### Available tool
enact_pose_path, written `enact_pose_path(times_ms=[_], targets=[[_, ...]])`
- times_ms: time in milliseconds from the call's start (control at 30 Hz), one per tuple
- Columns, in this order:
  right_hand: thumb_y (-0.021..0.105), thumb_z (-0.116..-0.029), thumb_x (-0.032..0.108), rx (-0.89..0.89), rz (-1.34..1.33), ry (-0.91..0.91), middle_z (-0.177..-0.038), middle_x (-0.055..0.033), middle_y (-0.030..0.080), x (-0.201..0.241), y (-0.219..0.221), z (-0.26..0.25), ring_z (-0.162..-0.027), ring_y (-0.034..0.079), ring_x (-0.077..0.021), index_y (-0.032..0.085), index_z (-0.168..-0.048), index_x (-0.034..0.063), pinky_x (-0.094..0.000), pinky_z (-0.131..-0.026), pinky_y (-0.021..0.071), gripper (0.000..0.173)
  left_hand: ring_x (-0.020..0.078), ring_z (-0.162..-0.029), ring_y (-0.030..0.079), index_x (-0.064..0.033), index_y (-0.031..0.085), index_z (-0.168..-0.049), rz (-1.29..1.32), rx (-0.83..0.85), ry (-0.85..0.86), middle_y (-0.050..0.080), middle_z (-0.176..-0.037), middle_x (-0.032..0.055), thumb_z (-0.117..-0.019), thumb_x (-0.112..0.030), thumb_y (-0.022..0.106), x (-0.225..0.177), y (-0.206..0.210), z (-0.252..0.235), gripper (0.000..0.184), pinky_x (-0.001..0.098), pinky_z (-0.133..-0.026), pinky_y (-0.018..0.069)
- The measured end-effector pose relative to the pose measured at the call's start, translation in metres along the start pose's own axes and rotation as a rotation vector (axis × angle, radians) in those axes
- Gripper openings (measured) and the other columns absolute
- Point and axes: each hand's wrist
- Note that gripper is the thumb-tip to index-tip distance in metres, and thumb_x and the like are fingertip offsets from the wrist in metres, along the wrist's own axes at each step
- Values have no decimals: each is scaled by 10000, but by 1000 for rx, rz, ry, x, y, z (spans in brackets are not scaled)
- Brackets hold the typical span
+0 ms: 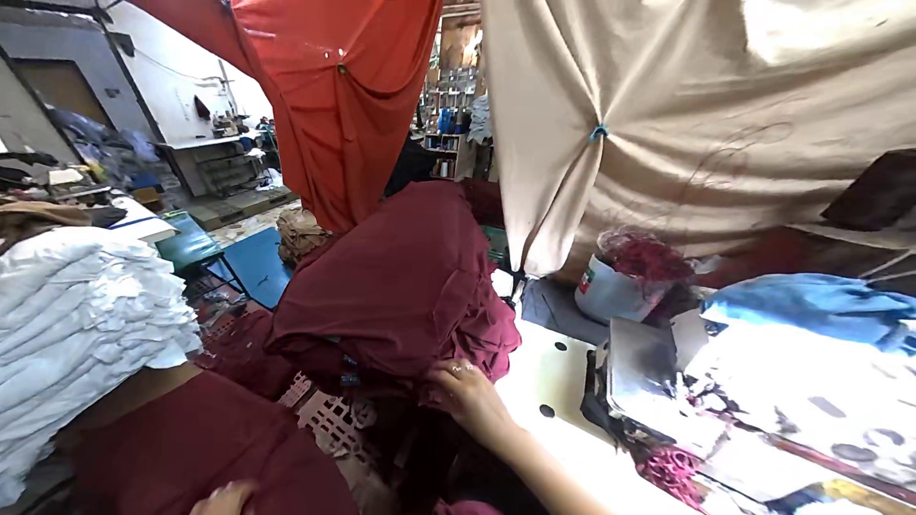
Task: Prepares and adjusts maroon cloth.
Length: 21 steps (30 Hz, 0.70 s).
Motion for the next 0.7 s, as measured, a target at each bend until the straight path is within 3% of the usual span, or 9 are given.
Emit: enact_pose_path(times_ms=[100,200,267,333,400,433,500,600,700], targets=[[588,-953,42,81,201,11,-1343,-185,654,-24,14,-26,-1236,623,-403,717,-1217,99,-573,-967,525,299,440,-1203,637,-36,701,-1263,97,-434,274,688,-1271,207,-1002,-211,614,-74,-43,-47,326,667,-1012,467],[552,-944,-4,133,187,16,-1309,-191,668,-32,18,-35,-1198,641,-409,722,-1115,52,-572,-921,539,246,343,-1135,694,-95,746,-1201,166,-784,511,740,-1196,101,-916,-462,683,-145,-66,-79,469,588,-953,545],[552,-958,30,54,99,12,-1211,-167,711,-33,8,-44,-1133,674,-379,731,-1038,39,-549,-896,556,196,340,-1180,671,-114,725,-1254,141,-831,607,727,-1242,83,-831,-621,703,-178,-80,-96,661,597,-968,529],[545,-988,83,31,-38,72,-1192,-138,719,-29,-17,-56,-1158,658,-345,742,-1068,51,-542,-970,523,215,349,-1279,608,-133,653,-1377,56,-755,601,673,-1352,87,-750,-664,770,-197,-98,-112,830,623,-1036,471],[588,-983,98,-44,-117,112,-1143,-103,730,-29,-51,-72,-1163,647,-304,752,-1084,68,-528,-1014,503,195,389,-1324,563,-120,592,-1443,9,-666,515,635,-1398,138,-760,-444,876,-204,-124,-129,807,646,-1078,418],[621,-976,96,-106,-136,108,-1129,-96,733,-27,-69,-79,-1155,648,-296,751,-1092,65,-527,-1021,500,177,425,-1306,566,-96,601,-1428,13,-655,462,640,-1374,180,-771,-229,882,-204,-137,-136,727,667,-1076,402],[655,-947,53,-264,-159,79,-1146,-111,733,-19,-103,-87,-1127,660,-303,743,-1098,31,-528,-996,513,175,477,-1202,615,-45,683,-1307,21,-720,391,684,-1260,233,-801,-17,807,-194,-161,-146,522,696,-1033,416],[589,-987,32,-437,-258,88,-1200,-110,711,-10,-145,-83,-1088,678,-215,683,-1142,4,-420,-943,553,184,481,-1018,690,-27,764,-1114,59,-932,478,736,-1074,239,-829,66,737,-179,-190,-133,302,709,-926,477],[501,-1023,58,-533,-485,50,-1192,-46,709,-12,-165,-58,-1063,677,-100,610,-1162,23,-307,-936,561,180,386,-992,704,-62,773,-1086,112,-1052,699,744,-1040,160,-850,-39,666,-177,-199,-92,261,649,-879,515]])
Point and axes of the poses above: each hand's wrist, its own z-axis away from the middle knuckle, its own y-axis out of the palm, x = y × z
